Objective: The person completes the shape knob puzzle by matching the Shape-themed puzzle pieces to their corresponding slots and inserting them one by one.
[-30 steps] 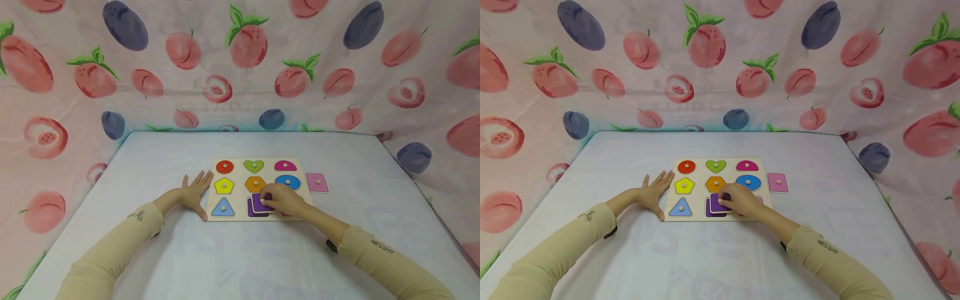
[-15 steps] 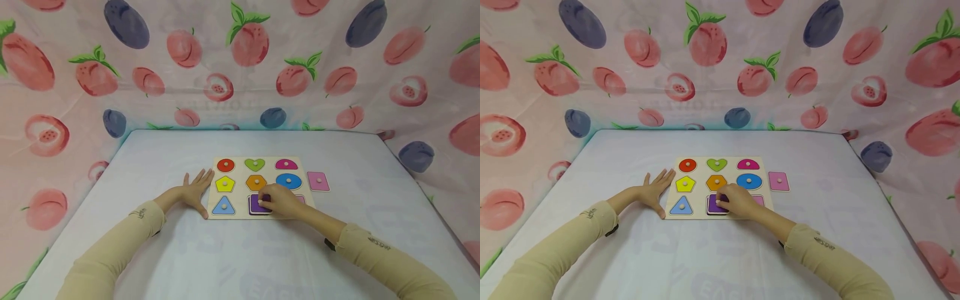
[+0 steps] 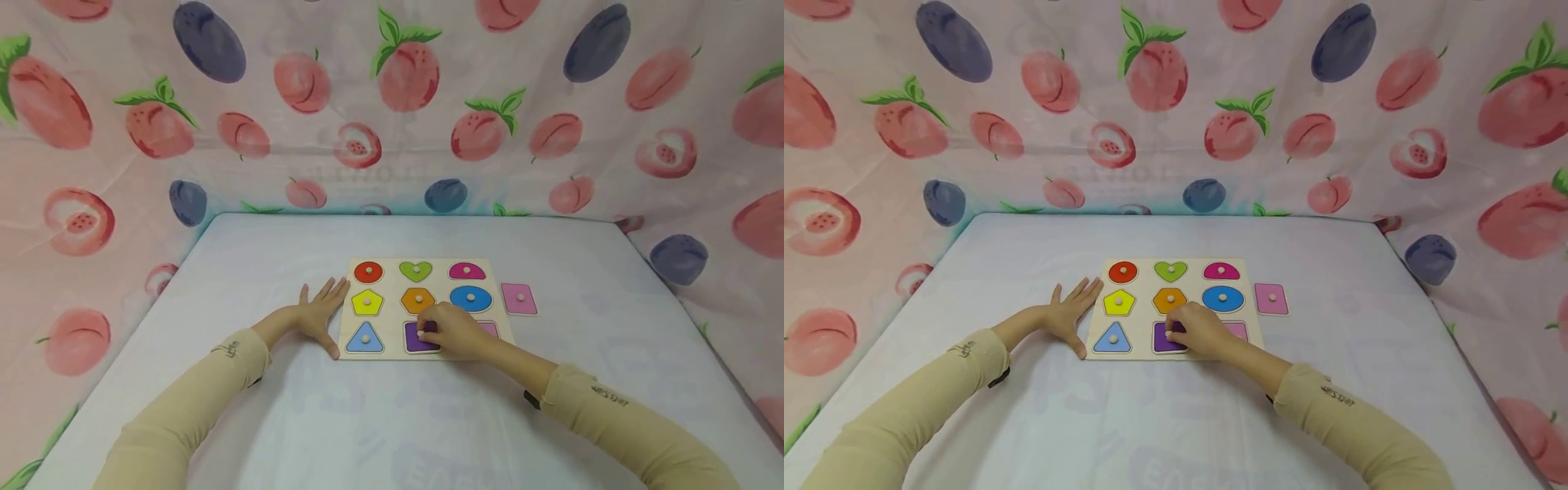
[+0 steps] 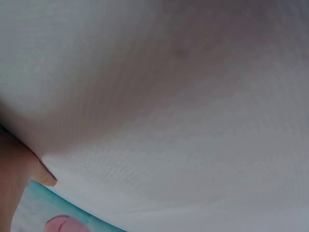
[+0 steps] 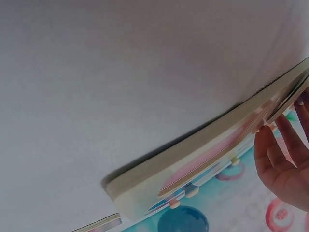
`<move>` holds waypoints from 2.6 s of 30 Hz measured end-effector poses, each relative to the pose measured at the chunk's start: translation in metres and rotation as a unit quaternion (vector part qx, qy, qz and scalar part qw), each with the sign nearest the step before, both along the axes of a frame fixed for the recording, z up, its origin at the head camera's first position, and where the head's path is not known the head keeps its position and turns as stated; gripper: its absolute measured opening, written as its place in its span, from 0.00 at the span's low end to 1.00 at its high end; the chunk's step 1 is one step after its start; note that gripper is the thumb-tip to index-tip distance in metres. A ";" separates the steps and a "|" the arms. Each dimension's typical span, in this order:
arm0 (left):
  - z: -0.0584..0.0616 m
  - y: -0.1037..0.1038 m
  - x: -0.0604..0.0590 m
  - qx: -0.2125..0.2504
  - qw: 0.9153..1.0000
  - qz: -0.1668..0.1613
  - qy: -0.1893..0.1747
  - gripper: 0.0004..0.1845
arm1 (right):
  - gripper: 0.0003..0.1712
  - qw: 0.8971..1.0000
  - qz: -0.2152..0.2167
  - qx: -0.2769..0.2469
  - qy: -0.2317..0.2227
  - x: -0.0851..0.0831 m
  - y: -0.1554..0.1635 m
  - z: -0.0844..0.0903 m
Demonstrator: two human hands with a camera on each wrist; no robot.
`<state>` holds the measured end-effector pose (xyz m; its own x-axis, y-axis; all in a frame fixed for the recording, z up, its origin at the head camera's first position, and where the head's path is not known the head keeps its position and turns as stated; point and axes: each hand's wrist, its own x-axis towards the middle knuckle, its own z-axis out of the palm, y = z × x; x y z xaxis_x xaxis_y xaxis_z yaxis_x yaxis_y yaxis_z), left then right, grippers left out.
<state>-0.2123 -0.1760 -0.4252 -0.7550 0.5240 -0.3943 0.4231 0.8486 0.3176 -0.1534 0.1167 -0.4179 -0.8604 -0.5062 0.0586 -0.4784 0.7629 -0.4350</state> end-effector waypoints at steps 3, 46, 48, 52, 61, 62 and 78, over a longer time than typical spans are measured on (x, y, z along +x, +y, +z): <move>0.000 0.000 0.001 0.003 1.000 0.001 -0.001 0.75 | 0.03 1.000 -0.006 -0.001 0.006 0.000 -0.001 -0.003; 0.003 0.003 -0.001 -0.017 1.000 -0.009 -0.001 0.75 | 0.08 0.987 0.087 0.131 -0.027 -0.020 -0.008 0.011; 0.002 0.003 -0.001 -0.015 1.000 -0.009 0.001 0.75 | 0.08 0.987 0.087 0.129 -0.029 -0.019 -0.007 0.010; 0.001 0.001 -0.002 -0.023 1.000 -0.010 0.004 0.76 | 0.08 0.987 0.089 0.127 -0.034 -0.019 -0.007 0.009; 0.000 -0.001 -0.003 -0.008 1.000 -0.011 -0.004 0.76 | 0.07 0.990 0.089 0.098 -0.057 -0.021 -0.003 0.011; 0.001 -0.001 -0.003 -0.011 1.000 -0.012 -0.004 0.76 | 0.06 0.990 0.090 0.091 -0.057 -0.021 -0.003 0.011; -0.003 0.000 0.001 -0.012 1.000 -0.011 -0.013 0.76 | 0.09 0.997 0.037 0.044 -0.060 -0.006 0.007 0.013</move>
<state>-0.2108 -0.1756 -0.4284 -0.7321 0.5308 -0.4269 0.4341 0.8465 0.3081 -0.1597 0.1240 -0.4051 -0.8188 -0.5669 -0.0903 -0.4831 0.7654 -0.4252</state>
